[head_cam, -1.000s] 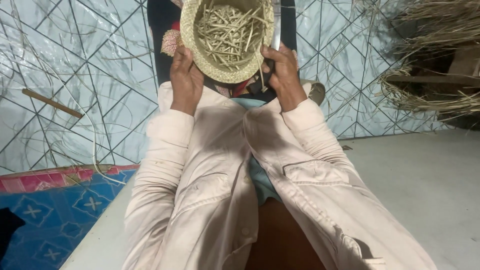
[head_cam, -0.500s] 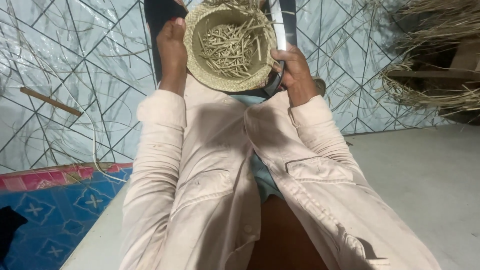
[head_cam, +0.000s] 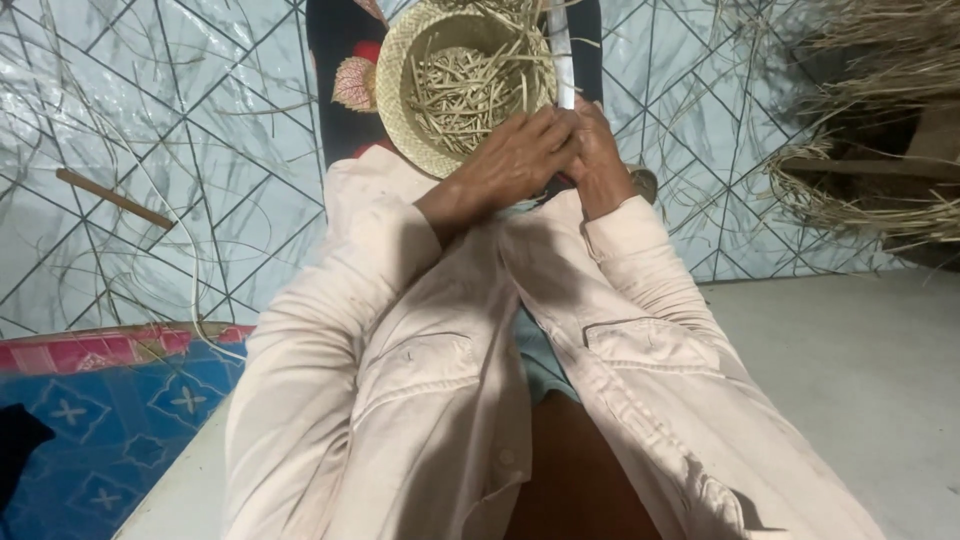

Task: Trimming excess straw from the edges of a woven hat using a knife

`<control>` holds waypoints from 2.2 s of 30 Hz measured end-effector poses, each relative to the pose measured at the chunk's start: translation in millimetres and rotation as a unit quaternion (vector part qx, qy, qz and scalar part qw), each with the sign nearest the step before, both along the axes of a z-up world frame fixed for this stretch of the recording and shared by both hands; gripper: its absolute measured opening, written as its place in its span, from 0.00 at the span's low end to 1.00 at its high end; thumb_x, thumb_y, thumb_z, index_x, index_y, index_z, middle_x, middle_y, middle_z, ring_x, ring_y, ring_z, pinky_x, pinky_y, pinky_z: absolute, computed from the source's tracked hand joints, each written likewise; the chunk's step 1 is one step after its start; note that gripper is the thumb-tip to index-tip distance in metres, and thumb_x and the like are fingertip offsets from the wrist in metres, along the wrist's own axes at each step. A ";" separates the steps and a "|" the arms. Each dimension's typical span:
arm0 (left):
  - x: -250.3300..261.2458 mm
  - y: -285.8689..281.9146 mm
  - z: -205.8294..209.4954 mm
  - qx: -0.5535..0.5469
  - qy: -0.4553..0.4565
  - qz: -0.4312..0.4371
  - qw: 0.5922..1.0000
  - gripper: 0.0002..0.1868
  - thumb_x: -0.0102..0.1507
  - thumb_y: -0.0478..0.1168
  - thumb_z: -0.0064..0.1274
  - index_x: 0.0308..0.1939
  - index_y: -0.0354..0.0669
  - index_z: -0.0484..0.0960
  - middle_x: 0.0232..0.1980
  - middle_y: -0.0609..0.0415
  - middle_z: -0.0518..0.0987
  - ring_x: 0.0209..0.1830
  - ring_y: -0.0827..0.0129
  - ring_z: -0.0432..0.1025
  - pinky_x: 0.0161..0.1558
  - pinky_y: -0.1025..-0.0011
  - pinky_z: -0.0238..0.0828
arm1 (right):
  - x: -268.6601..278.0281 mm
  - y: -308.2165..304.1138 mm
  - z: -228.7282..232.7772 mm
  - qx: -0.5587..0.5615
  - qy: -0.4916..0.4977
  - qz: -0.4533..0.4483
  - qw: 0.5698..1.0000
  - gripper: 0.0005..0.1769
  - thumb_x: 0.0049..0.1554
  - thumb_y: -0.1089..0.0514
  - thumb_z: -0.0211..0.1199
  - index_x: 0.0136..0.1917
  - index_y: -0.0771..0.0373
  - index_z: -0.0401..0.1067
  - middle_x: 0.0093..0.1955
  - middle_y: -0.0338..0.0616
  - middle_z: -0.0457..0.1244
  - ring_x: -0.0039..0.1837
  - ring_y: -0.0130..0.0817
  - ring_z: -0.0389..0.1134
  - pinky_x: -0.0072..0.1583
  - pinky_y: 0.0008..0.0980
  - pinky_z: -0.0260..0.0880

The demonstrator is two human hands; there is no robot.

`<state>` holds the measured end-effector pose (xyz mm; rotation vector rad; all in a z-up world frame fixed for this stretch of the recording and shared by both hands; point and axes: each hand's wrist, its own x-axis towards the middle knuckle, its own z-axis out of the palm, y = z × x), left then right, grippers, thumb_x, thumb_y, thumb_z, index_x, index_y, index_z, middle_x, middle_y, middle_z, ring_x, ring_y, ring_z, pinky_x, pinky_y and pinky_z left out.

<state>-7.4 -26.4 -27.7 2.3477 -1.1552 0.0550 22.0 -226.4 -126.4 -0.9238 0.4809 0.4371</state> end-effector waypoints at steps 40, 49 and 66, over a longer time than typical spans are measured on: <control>13.3 103.2 -58.9 -0.039 -0.055 0.166 0.984 0.08 0.52 0.35 0.66 0.33 0.45 0.82 0.45 0.51 0.75 0.46 0.52 0.70 0.46 0.56 0.68 | -15.7 32.3 15.8 0.003 -0.004 -0.028 1.000 0.22 0.47 0.78 0.70 0.54 0.74 0.70 0.33 0.40 0.56 0.33 0.26 0.60 0.28 0.18 0.57; -0.3 79.8 -84.2 -0.093 -0.034 0.145 0.985 0.16 0.67 0.49 0.57 0.29 0.44 0.83 0.30 0.48 0.77 0.35 0.51 0.73 0.42 0.54 0.64 | -22.5 36.2 42.2 -0.138 -0.051 -0.029 0.989 0.20 0.46 0.75 0.73 0.50 0.74 0.68 0.31 0.42 0.56 0.26 0.25 0.56 0.24 0.22 0.55; 4.6 4.5 33.4 -0.169 0.083 0.024 0.982 0.07 0.56 0.31 0.64 0.35 0.44 0.83 0.38 0.57 0.75 0.39 0.67 0.67 0.51 0.67 0.69 | -25.2 37.8 25.7 -0.218 -0.125 0.130 0.959 0.10 0.59 0.65 0.58 0.55 0.64 0.70 0.38 0.36 0.62 0.37 0.22 0.59 0.39 0.21 0.60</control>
